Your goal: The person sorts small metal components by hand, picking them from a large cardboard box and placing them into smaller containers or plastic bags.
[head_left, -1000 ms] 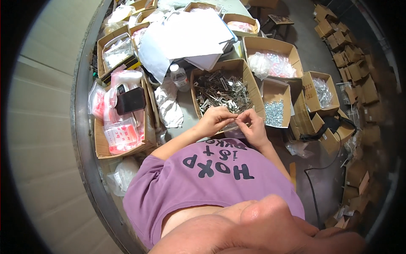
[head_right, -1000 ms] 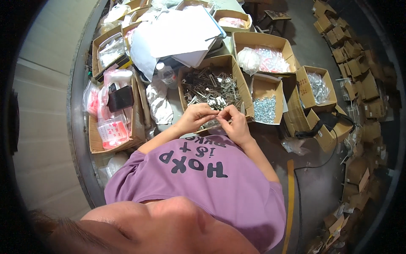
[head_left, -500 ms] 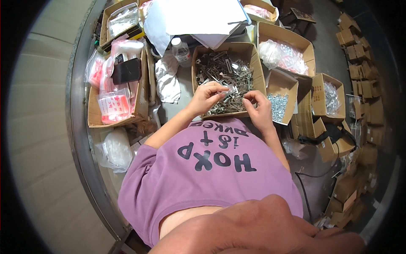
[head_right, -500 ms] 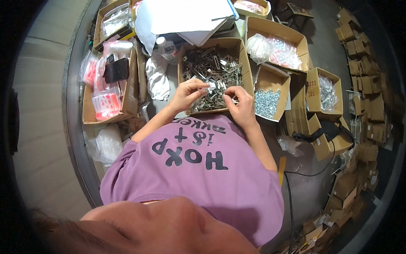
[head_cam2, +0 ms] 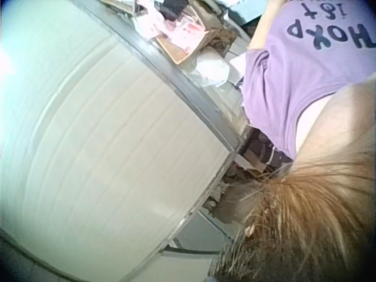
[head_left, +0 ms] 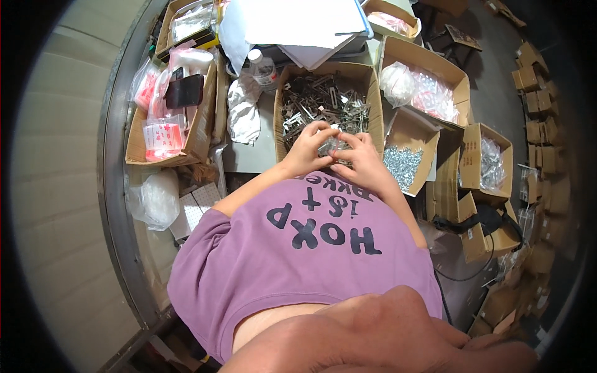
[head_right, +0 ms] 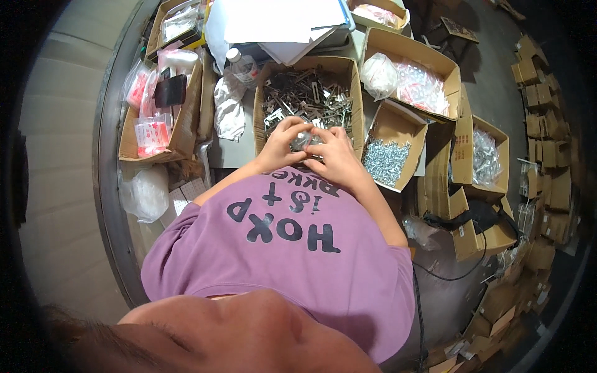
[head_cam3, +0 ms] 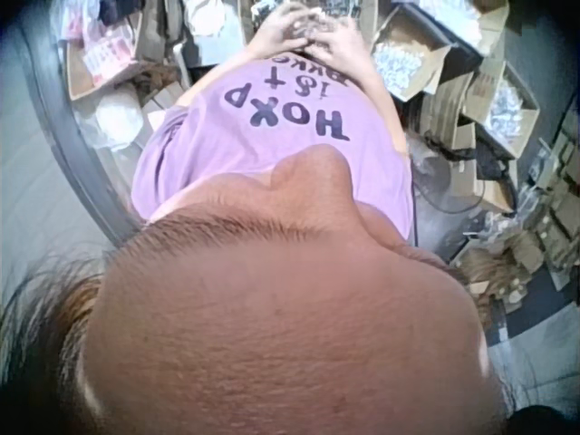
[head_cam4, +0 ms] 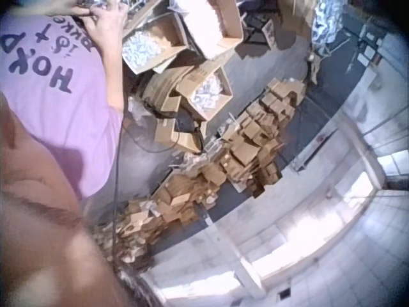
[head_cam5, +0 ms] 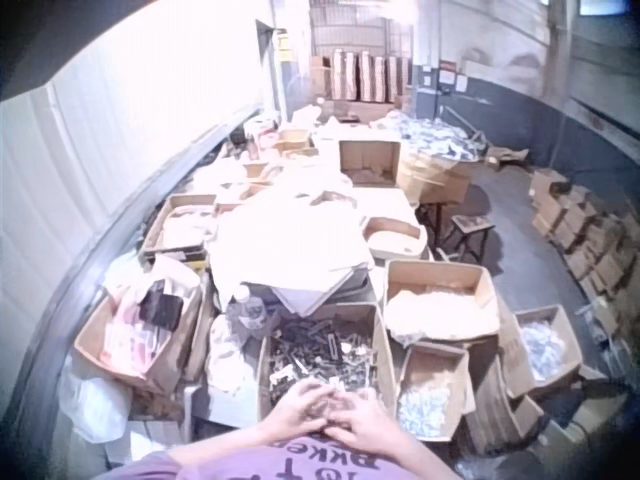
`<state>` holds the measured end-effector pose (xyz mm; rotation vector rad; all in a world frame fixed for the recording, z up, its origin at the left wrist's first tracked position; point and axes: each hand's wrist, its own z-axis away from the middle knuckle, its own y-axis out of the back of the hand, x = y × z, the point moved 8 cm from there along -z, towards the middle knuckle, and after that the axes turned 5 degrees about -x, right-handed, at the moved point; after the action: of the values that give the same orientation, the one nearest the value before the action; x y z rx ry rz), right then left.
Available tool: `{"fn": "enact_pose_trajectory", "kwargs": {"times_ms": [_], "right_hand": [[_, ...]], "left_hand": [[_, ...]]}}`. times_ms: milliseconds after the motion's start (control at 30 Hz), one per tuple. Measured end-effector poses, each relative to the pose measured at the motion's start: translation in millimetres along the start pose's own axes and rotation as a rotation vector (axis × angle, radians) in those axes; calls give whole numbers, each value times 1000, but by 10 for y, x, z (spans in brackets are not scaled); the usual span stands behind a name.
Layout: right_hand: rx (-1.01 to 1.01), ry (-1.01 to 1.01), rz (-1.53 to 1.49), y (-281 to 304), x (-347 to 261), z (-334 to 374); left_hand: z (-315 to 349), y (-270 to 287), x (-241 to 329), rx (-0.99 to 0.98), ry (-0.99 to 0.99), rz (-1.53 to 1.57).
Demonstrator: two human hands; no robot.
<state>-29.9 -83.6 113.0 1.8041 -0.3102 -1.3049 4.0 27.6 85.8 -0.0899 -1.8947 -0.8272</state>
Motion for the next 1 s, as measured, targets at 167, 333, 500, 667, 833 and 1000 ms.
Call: {"fn": "enact_pose_trajectory", "kwargs": {"times_ms": [167, 333, 500, 667, 833, 1000], "right_hand": [[-306, 98, -157, -352, 63, -333], [-29, -235, -178, -382, 755, -932], [-183, -386, 256, -803, 963, -1257], [-87, -298, 265, -744, 981, -1201], [0, -106, -106, -169, 683, -818], [-302, -2, -26, -44, 373, -312]], "left_hand": [[77, 6, -168, 42, 48, -258], [361, 146, -658, 203, 503, 186], [454, 147, -787, 201, 543, 361], [444, 163, -714, 246, 521, 335], [379, 44, -883, 218, 591, 422], [70, -164, -708, 22, 502, 517]]}}
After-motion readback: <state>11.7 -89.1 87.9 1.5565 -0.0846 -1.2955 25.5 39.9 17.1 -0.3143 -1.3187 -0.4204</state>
